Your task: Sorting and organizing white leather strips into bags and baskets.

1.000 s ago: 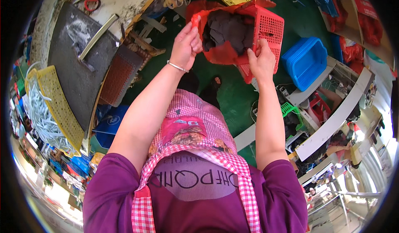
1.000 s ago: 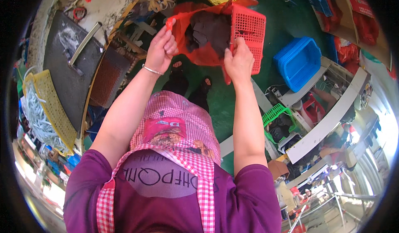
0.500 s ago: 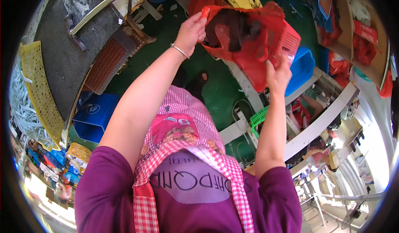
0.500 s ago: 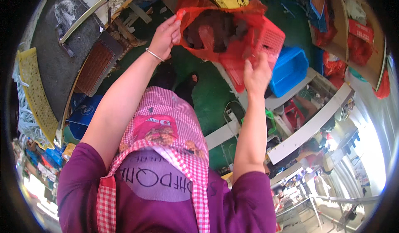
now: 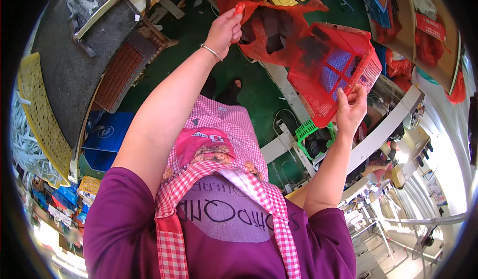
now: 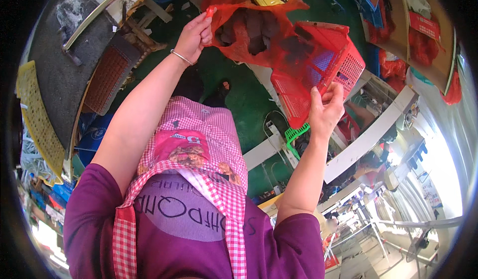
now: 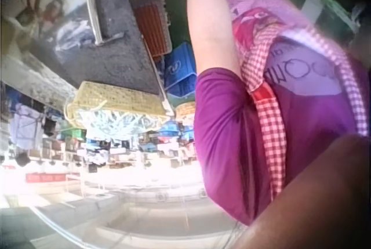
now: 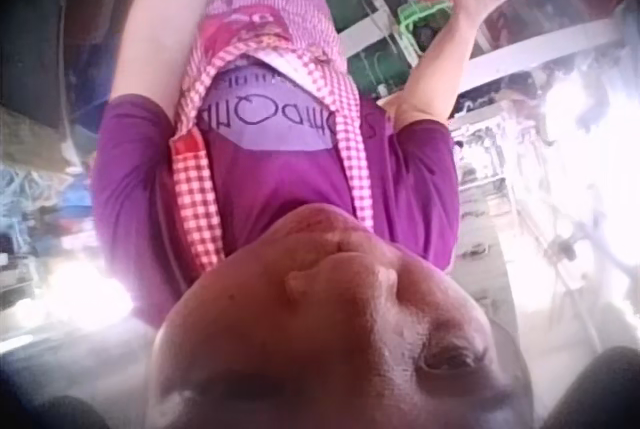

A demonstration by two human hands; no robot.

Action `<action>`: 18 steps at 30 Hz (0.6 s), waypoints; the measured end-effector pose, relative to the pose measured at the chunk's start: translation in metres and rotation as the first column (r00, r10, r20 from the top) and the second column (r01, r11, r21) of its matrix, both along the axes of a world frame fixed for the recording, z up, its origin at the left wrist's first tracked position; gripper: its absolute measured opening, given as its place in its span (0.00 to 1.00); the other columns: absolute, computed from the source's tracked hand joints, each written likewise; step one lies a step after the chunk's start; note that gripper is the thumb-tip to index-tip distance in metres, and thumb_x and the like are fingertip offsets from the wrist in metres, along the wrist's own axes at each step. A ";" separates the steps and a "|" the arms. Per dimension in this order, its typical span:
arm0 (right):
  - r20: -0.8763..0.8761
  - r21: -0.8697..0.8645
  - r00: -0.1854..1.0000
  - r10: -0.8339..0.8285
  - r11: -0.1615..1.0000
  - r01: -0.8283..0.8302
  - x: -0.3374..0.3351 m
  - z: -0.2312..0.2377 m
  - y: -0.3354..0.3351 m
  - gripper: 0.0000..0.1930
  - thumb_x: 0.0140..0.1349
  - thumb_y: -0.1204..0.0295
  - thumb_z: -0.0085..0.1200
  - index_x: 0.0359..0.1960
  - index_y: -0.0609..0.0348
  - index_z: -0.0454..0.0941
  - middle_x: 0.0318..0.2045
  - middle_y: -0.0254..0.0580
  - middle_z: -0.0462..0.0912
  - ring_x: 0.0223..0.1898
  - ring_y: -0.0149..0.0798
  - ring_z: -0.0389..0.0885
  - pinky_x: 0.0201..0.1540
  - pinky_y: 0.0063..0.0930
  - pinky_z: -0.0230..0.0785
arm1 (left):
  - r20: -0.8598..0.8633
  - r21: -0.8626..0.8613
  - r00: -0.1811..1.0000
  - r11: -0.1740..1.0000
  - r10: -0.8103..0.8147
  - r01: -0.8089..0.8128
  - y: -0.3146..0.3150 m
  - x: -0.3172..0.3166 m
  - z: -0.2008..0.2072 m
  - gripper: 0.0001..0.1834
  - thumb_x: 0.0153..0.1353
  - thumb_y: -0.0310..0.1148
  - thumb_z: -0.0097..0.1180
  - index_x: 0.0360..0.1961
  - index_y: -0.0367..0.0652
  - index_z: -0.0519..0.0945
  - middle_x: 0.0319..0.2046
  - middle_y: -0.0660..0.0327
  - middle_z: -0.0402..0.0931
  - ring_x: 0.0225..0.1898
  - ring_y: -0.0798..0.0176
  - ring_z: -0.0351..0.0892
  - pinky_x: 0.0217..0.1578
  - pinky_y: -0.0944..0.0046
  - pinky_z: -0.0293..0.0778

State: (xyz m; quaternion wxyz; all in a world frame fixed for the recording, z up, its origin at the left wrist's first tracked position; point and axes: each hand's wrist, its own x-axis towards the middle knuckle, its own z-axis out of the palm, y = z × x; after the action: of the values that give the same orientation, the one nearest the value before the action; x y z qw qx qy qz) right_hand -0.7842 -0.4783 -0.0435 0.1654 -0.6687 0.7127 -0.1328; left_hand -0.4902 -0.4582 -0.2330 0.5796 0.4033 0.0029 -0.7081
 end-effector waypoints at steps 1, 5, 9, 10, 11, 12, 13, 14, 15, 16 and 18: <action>0.040 -0.002 0.999 0.000 1.000 0.000 -0.003 0.004 0.003 0.12 0.51 0.76 0.63 0.35 0.59 0.72 0.18 0.29 0.68 0.21 0.24 0.65 0.25 0.22 0.60 | -0.021 -0.030 1.000 0.999 0.015 -0.015 -0.001 -0.001 -0.001 0.08 0.67 0.32 0.50 0.46 0.44 0.73 0.17 0.74 0.57 0.17 0.78 0.54 0.18 0.75 0.52; 0.378 0.053 0.911 -0.165 0.986 0.157 -0.023 0.032 0.027 0.12 0.53 0.80 0.62 0.37 0.60 0.71 0.27 0.28 0.74 0.24 0.20 0.68 0.29 0.15 0.62 | -0.024 -0.007 1.000 1.000 0.003 -0.004 0.003 -0.001 -0.002 0.09 0.66 0.33 0.52 0.45 0.44 0.74 0.18 0.74 0.59 0.17 0.79 0.55 0.18 0.75 0.52; 0.617 0.111 0.759 -0.208 0.978 0.178 -0.027 0.066 0.045 0.12 0.54 0.85 0.57 0.37 0.60 0.69 0.33 0.35 0.79 0.31 0.24 0.75 0.38 0.17 0.68 | 0.182 -0.002 0.972 0.989 -0.146 0.149 0.000 0.001 0.002 0.15 0.58 0.35 0.63 0.45 0.45 0.76 0.24 0.73 0.68 0.22 0.79 0.63 0.22 0.78 0.57; 0.706 0.169 0.660 -0.256 0.966 0.193 -0.023 0.072 0.047 0.13 0.54 0.86 0.56 0.38 0.61 0.69 0.34 0.37 0.80 0.34 0.26 0.77 0.41 0.19 0.69 | 0.272 0.021 0.947 0.985 -0.169 0.169 0.000 -0.004 0.006 0.18 0.55 0.35 0.66 0.46 0.45 0.76 0.28 0.72 0.70 0.27 0.78 0.66 0.27 0.76 0.62; 0.780 0.227 0.549 -0.301 0.953 0.200 -0.023 0.076 0.049 0.13 0.53 0.88 0.54 0.39 0.61 0.69 0.36 0.39 0.80 0.36 0.27 0.78 0.44 0.21 0.70 | 0.358 0.046 0.914 0.981 -0.192 0.188 -0.002 -0.009 0.009 0.22 0.51 0.35 0.69 0.47 0.46 0.76 0.32 0.70 0.72 0.32 0.76 0.70 0.32 0.74 0.66; 0.780 0.278 0.529 -0.336 0.942 0.188 -0.027 0.078 0.052 0.14 0.52 0.87 0.53 0.40 0.62 0.68 0.38 0.42 0.81 0.39 0.32 0.80 0.48 0.26 0.70 | 0.398 0.028 0.903 0.986 -0.162 0.165 -0.002 -0.012 0.010 0.26 0.46 0.38 0.74 0.46 0.45 0.76 0.40 0.67 0.72 0.42 0.72 0.72 0.43 0.70 0.68; 0.785 0.278 0.521 -0.336 0.942 0.189 -0.028 0.079 0.054 0.14 0.52 0.87 0.53 0.40 0.62 0.68 0.38 0.42 0.81 0.39 0.32 0.80 0.48 0.26 0.70 | 0.406 0.028 0.899 0.985 -0.165 0.168 -0.001 -0.014 0.004 0.26 0.46 0.38 0.74 0.46 0.45 0.76 0.40 0.67 0.72 0.42 0.72 0.72 0.43 0.70 0.68; 0.800 0.326 0.473 -0.369 0.929 0.174 -0.027 0.081 0.054 0.14 0.51 0.86 0.53 0.40 0.62 0.69 0.38 0.42 0.81 0.38 0.32 0.80 0.48 0.26 0.70 | 0.562 0.066 0.807 0.982 -0.182 0.175 -0.001 -0.014 -0.005 0.28 0.46 0.39 0.74 0.46 0.44 0.76 0.42 0.66 0.72 0.44 0.70 0.72 0.44 0.69 0.69; 0.810 0.371 0.427 -0.402 0.915 0.159 -0.028 0.083 0.055 0.14 0.50 0.84 0.53 0.40 0.62 0.69 0.38 0.43 0.81 0.38 0.33 0.80 0.49 0.27 0.70 | 0.696 0.101 0.690 0.979 -0.198 0.178 -0.002 -0.016 -0.007 0.29 0.45 0.40 0.75 0.46 0.44 0.76 0.44 0.64 0.72 0.45 0.69 0.72 0.46 0.69 0.70; 0.795 0.393 0.431 -0.427 0.904 0.170 -0.031 0.084 0.053 0.14 0.49 0.82 0.54 0.39 0.61 0.69 0.39 0.43 0.81 0.39 0.34 0.80 0.50 0.27 0.70 | 0.714 0.042 0.684 0.984 -0.150 0.171 -0.003 -0.017 -0.008 0.28 0.46 0.45 0.74 0.44 0.43 0.76 0.41 0.65 0.74 0.44 0.68 0.73 0.45 0.68 0.70; 0.804 0.398 0.406 -0.434 0.901 0.174 -0.052 0.077 0.054 0.15 0.49 0.82 0.54 0.41 0.63 0.69 0.40 0.44 0.81 0.39 0.34 0.80 0.50 0.27 0.70 | 0.622 0.126 0.735 0.961 -0.269 0.246 -0.006 -0.011 0.007 0.26 0.48 0.47 0.71 0.44 0.46 0.76 0.37 0.69 0.74 0.35 0.74 0.68 0.36 0.72 0.65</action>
State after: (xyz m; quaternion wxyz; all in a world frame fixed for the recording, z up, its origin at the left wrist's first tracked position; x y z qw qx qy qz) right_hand -0.8357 -0.4241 0.0330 0.5630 -0.3345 0.6453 -0.3933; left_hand -0.5010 -0.4639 -0.2263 0.4356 0.6247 -0.2358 -0.6036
